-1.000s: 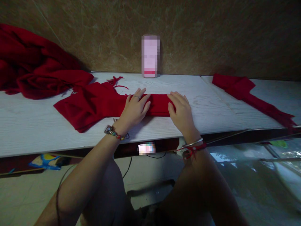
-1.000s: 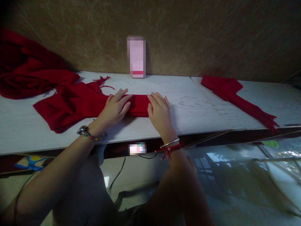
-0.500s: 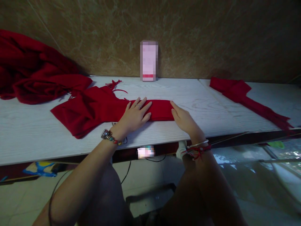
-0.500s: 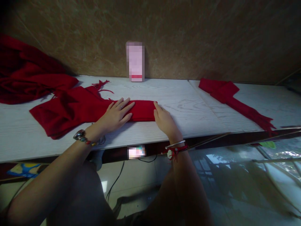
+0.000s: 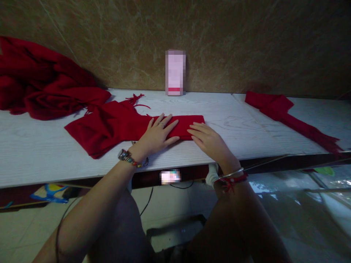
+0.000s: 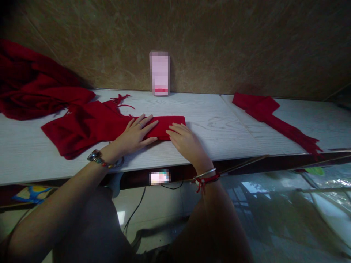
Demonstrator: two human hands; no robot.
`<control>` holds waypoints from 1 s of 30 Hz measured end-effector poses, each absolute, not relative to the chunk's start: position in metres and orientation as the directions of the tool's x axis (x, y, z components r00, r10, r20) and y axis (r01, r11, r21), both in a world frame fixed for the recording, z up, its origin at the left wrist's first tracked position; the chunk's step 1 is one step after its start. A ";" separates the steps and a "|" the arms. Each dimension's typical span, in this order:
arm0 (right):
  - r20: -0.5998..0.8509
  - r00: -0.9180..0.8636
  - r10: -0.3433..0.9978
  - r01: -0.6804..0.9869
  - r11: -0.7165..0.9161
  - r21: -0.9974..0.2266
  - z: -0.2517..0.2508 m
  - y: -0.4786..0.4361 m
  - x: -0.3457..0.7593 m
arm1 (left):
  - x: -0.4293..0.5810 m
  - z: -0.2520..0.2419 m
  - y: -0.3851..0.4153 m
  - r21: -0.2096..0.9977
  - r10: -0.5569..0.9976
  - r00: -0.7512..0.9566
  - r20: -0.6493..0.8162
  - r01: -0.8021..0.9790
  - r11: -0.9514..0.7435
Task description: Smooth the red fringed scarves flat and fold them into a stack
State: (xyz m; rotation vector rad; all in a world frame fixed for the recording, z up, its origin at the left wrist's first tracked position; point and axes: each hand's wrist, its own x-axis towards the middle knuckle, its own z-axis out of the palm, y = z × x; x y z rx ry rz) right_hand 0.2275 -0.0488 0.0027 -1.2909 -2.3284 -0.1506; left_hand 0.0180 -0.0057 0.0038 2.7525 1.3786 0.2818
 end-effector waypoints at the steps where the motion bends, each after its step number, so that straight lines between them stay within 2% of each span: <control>1: 0.441 -0.456 0.773 0.829 0.549 -0.106 0.002 -0.049 0.225 | 0.018 0.004 -0.006 0.124 0.798 0.586 0.136 0.790 -0.601; 9: 0.429 -0.460 0.778 0.853 0.521 -0.032 -0.003 -0.051 0.220 | 0.019 0.005 -0.006 0.118 0.806 0.578 0.128 0.798 -0.591; 21: 0.538 -0.409 0.737 0.818 0.558 -0.142 -0.003 -0.051 0.224 | 0.018 0.004 -0.006 0.134 0.803 0.576 0.152 0.793 -0.595; 30: 0.438 -0.493 0.752 0.772 0.610 -0.179 -0.001 -0.051 0.233 | 0.005 0.004 0.002 0.142 0.749 0.659 0.065 0.737 -0.661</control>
